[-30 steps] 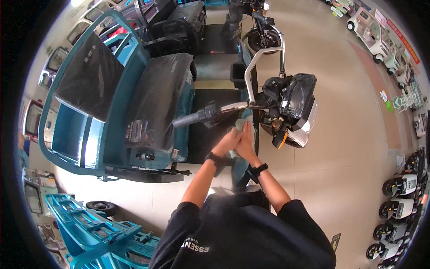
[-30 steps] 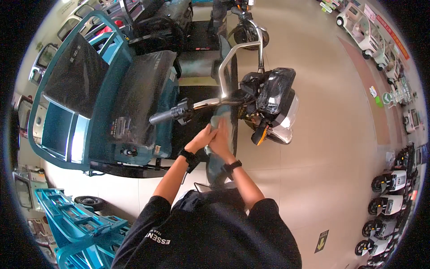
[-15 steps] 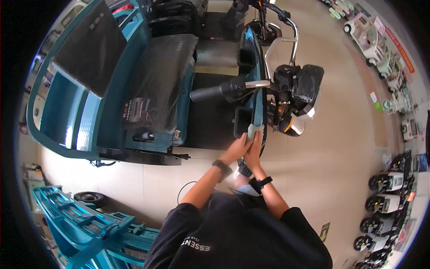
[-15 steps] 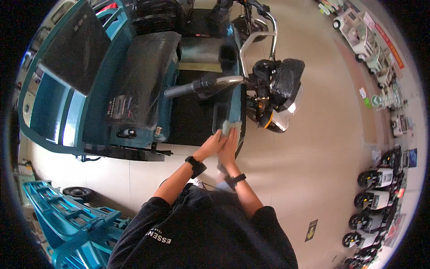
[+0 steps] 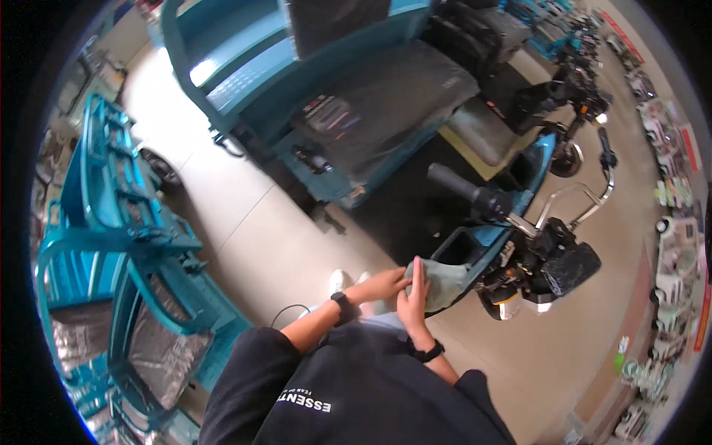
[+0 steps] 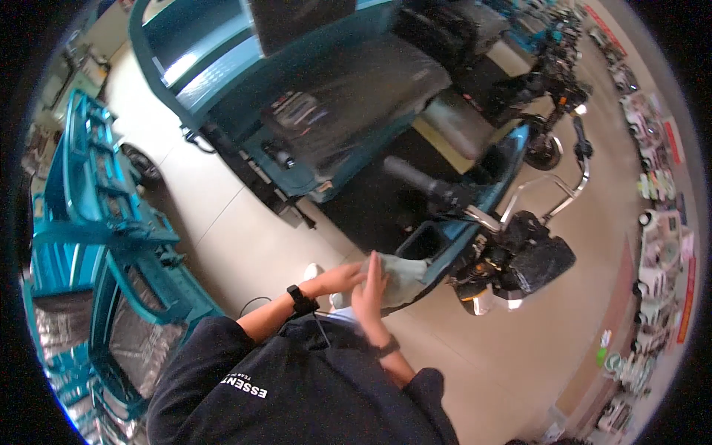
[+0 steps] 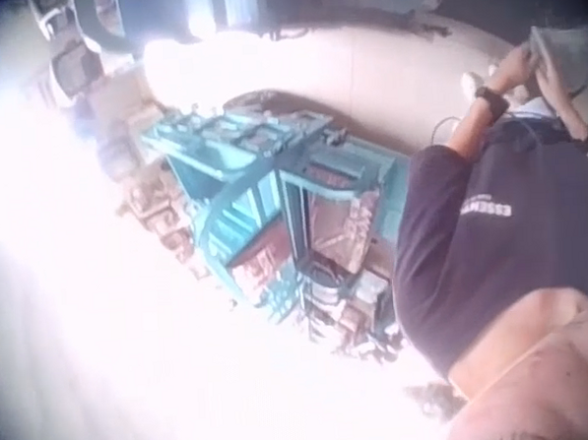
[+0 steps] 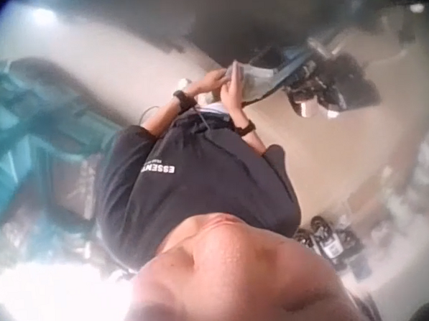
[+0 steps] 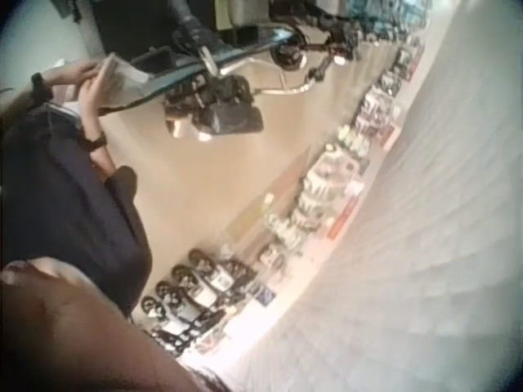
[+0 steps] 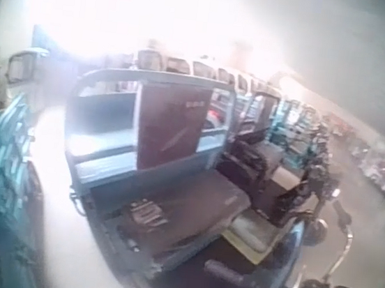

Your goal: Wiping down electric trikes and scooters in a showroom with a cloth.

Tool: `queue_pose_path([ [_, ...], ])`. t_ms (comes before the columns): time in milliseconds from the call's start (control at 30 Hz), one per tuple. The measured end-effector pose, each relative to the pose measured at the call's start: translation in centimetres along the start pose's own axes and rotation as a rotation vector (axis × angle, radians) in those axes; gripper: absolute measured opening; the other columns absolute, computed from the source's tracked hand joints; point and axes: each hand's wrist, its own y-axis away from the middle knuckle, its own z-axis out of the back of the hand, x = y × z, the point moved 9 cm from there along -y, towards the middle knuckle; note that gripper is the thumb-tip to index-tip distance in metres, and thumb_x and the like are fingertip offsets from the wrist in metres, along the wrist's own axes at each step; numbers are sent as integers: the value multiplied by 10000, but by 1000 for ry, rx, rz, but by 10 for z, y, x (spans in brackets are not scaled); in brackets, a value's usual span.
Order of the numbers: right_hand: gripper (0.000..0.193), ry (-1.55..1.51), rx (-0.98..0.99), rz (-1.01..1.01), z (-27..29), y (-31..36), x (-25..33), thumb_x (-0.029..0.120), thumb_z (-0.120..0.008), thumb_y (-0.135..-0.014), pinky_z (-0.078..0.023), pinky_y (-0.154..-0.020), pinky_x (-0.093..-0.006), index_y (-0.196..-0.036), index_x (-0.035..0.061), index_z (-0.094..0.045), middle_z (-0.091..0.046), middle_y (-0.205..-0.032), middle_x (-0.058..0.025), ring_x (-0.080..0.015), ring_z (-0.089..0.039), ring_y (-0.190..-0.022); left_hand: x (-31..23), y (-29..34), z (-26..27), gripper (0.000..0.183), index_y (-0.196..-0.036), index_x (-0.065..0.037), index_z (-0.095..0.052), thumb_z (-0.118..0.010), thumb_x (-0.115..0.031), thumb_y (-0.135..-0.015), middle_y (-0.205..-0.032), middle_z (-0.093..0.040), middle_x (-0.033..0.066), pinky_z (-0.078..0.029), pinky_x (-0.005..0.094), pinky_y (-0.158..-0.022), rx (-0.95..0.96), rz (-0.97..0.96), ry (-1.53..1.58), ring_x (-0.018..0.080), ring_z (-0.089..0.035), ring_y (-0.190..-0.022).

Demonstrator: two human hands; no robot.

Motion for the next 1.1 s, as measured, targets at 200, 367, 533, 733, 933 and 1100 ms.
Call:
queue_pose_path([
  [200,748,-198,278,377,-78,-66,70,28,-583,-720,-217,-1004,-475,-1357,68,-192,-229,-1380,-193,-350,-253,-1260,50,53,109,387,-961,8,-479,-521,-354,-830,-835,-564,202,-418,382,-655,-595,83,38,331,-552,-777],
  [367,825,-219,838,244,-144,-94,116,133,-670,-687,-318,-962,-373,-1352,71,-186,-357,-1296,-207,-350,-359,-1186,75,106,162,459,-1133,-7,-462,-558,-328,-820,-994,-560,140,-431,314,-745,-738,-31,406,215,-548,-868],
  [533,641,57,894,511,-185,-102,128,112,-623,-696,-389,-884,-358,-1273,39,-353,-463,-1208,-203,-352,-468,-1085,92,149,206,401,-1121,5,-461,-535,-282,-851,-1015,-524,60,-380,254,-842,-834,116,432,125,-468,-958],
  [733,378,-15,729,495,-195,-118,188,32,-598,-637,-423,-748,-392,-993,-34,-489,-535,-934,-207,-366,-524,-892,88,164,249,538,-1213,49,-381,-506,-343,-867,-1156,-484,157,-366,282,-897,-638,144,432,188,-451,-1074],
  [933,291,-113,75,516,-166,-158,235,-52,-531,-639,-404,-782,-379,-917,28,-549,-543,-891,-113,-313,-514,-875,102,161,314,407,-1086,-17,-435,-516,-339,-850,-890,-554,126,-428,300,-700,-899,-75,430,192,-538,-820],
  [1100,514,210,30,485,-202,-184,196,12,-514,-685,-322,-922,-427,-1192,23,-426,-448,-1159,-172,-354,-412,-1073,99,133,329,342,-1013,-17,-445,-553,-285,-831,-757,-563,122,-438,311,-586,-873,-117,302,180,-551,-659],
])
